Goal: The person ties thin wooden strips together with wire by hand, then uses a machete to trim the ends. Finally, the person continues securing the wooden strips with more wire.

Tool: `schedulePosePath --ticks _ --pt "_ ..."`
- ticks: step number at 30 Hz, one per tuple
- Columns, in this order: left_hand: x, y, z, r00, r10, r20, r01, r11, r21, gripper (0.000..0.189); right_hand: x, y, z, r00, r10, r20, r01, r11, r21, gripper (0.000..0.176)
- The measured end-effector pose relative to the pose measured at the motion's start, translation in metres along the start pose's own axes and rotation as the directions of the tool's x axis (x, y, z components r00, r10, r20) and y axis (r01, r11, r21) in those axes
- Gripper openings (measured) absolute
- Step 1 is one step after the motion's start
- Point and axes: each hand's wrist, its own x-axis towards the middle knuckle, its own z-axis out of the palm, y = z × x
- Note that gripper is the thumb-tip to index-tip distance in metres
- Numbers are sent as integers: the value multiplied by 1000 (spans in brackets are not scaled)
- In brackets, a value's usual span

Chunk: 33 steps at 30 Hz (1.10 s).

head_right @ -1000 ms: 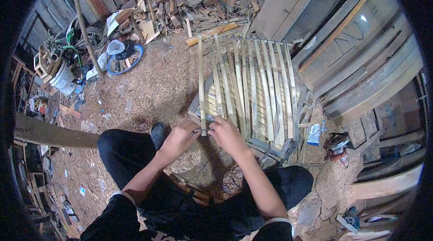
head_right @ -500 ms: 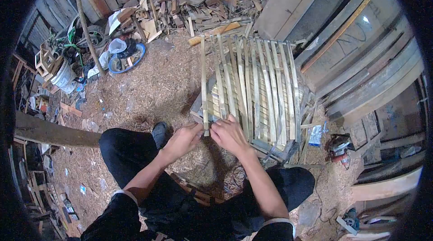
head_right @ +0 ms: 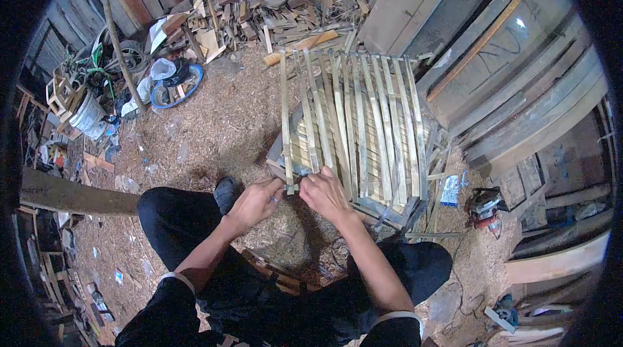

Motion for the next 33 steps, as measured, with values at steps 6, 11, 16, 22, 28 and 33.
schedulePosePath --ticks 6,11,16,22,28,33 --pt "3 -2 6 992 -14 -125 18 999 27 17 1 -3 -5 997 59 56 -55 996 -75 16" --pt "6 0 1 979 94 -180 -87 995 46 14 3 -16 -25 989 145 12 -145 989 -26 27" --pt "5 -7 6 993 -22 -113 18 999 -36 14 1 -11 -11 977 210 30 -212 975 60 38" --pt "3 -9 11 989 -101 -105 80 978 -192 15 5 -6 -6 982 180 57 -186 972 141 39" --pt "0 -12 13 987 -115 -110 92 977 -192 16 1 -3 -3 986 154 55 -162 972 169 41" --pt "1 -13 14 983 -145 -117 116 968 -221 15 1 0 3 992 127 -7 -124 975 184 40"
